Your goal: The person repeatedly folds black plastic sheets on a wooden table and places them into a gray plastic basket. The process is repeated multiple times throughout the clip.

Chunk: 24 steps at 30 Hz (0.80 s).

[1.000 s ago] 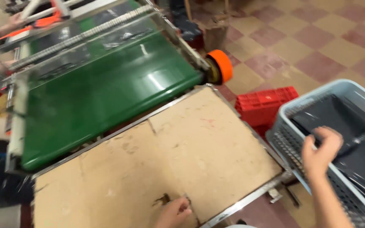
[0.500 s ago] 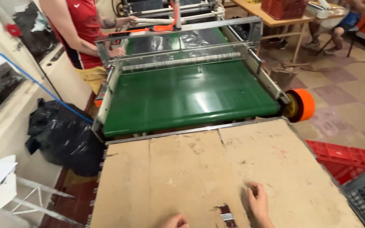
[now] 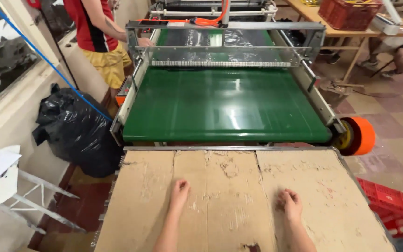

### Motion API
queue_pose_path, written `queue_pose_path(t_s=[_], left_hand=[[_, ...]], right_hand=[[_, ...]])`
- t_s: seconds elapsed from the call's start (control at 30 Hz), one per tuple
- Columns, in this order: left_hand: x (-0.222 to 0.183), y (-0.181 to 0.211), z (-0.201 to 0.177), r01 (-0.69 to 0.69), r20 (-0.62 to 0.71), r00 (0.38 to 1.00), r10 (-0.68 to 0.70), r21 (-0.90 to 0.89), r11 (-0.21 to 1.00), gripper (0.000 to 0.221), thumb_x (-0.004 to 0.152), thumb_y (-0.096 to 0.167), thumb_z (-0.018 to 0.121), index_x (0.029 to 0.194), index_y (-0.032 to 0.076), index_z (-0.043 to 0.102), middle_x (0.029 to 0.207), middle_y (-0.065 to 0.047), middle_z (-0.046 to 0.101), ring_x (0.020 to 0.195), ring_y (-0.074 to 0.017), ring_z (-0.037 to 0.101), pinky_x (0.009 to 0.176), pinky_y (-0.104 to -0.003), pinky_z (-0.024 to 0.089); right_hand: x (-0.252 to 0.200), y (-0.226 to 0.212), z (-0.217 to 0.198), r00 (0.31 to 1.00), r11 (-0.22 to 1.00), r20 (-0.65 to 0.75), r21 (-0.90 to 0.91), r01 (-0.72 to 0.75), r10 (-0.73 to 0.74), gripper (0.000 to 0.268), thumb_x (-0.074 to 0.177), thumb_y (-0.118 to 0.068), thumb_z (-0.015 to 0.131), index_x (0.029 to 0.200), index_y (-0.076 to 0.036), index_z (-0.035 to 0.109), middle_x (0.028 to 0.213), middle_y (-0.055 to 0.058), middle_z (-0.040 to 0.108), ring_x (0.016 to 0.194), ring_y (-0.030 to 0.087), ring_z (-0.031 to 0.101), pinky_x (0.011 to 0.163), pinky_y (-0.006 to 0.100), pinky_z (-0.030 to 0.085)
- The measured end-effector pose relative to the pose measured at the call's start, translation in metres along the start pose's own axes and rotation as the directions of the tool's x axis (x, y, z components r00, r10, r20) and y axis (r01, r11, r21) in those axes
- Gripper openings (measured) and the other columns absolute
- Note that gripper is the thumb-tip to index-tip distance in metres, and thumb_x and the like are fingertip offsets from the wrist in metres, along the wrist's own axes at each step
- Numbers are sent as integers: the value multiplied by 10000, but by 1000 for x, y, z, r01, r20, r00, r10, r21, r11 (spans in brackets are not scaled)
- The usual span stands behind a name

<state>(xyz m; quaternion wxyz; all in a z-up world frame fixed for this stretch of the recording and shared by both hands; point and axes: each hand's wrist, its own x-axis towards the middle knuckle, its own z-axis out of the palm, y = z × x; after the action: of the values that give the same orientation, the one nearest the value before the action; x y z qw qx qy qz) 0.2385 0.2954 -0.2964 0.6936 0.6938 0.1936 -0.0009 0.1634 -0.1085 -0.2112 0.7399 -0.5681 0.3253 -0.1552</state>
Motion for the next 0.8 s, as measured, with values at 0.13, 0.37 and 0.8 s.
queue_pose_path(t_s=[0.13, 0.37, 0.8], left_hand=[[48, 33, 20, 45, -60, 997, -51, -109, 993, 157, 937, 292, 651, 950, 139, 622, 665, -65, 665, 472, -133, 566, 369, -260, 347], [101, 83, 44, 182, -157, 955, -250, -354, 917, 268, 974, 412, 600, 1002, 146, 588, 944, -52, 726, 833, -158, 699, 601, -249, 490], [91, 128, 32, 127, 38, 986, -161, -796, 591, 1084, 903, 808, 443, 1594, 113, -19, 1664, -138, 112, 1500, -272, 260, 1229, -569, 87]], right_hand=[[53, -4, 29, 997, 997, 41, 50, -62, 60, 235, 1022, -259, 581, 1186, -93, 560, 1041, 128, 665, 813, 240, 634, 692, 369, 516], [132, -12, 83, 984, 966, 170, 246, -85, 44, 241, 1022, -246, 592, 1172, -61, 555, 1096, 151, 655, 1014, 276, 650, 885, 387, 556], [244, 11, 123, 897, 763, 415, 526, -374, 154, 1077, 946, -701, 692, 1549, -60, 71, 1560, 200, 171, 1474, 358, 316, 1206, 546, 283]])
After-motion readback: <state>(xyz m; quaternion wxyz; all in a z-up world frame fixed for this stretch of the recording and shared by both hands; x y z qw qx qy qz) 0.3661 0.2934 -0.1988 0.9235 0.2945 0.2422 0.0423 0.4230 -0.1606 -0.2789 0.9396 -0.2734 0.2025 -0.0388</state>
